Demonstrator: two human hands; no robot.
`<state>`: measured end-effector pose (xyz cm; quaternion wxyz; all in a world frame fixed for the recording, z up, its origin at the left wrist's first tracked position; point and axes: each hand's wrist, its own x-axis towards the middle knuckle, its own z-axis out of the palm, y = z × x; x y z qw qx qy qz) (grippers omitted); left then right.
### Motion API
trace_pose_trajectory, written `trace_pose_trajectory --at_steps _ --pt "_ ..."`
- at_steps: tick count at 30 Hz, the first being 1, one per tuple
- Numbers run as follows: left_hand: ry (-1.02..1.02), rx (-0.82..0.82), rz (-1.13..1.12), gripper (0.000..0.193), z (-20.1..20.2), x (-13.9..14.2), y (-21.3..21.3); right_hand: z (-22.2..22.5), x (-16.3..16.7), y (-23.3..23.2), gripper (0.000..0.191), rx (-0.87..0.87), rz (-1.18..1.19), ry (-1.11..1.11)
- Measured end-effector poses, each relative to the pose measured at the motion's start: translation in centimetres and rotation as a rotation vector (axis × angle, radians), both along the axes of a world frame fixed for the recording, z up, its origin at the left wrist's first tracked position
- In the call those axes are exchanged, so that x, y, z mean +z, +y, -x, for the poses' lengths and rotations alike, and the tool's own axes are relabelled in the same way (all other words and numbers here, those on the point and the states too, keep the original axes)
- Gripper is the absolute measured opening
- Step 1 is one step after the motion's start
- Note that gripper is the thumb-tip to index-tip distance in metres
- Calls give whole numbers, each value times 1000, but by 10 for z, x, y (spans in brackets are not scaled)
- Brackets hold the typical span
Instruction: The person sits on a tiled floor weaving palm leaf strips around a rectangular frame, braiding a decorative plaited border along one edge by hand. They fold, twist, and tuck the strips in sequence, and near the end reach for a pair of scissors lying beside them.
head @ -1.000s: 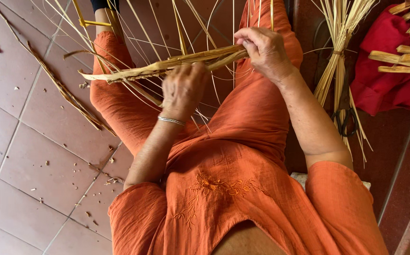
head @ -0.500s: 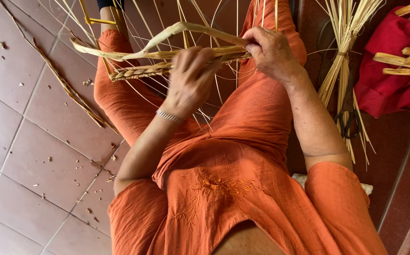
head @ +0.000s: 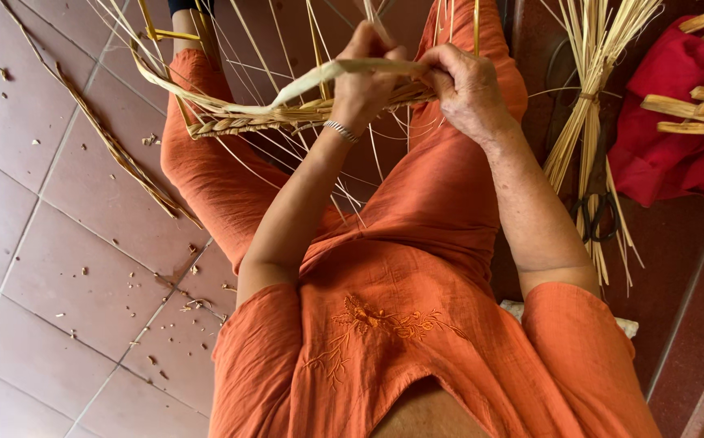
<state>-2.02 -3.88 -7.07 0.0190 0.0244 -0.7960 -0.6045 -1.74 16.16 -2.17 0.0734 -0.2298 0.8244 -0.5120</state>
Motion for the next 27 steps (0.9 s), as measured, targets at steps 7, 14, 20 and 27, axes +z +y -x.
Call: trace_pose_trajectory --at_steps 7,14,20,27 --pt "-324 -71 -869 33 -64 26 -18 8 -27 -17 11 -110 -152 276" --pt "446 -170 322 34 -75 46 -27 7 -15 -10 8 43 -202 228" --pt "416 -36 928 34 -72 34 -60 4 -9 -12 8 39 -317 339" --pt "138 -122 822 20 -99 19 -70 3 -35 -15 15 -148 -86 229"
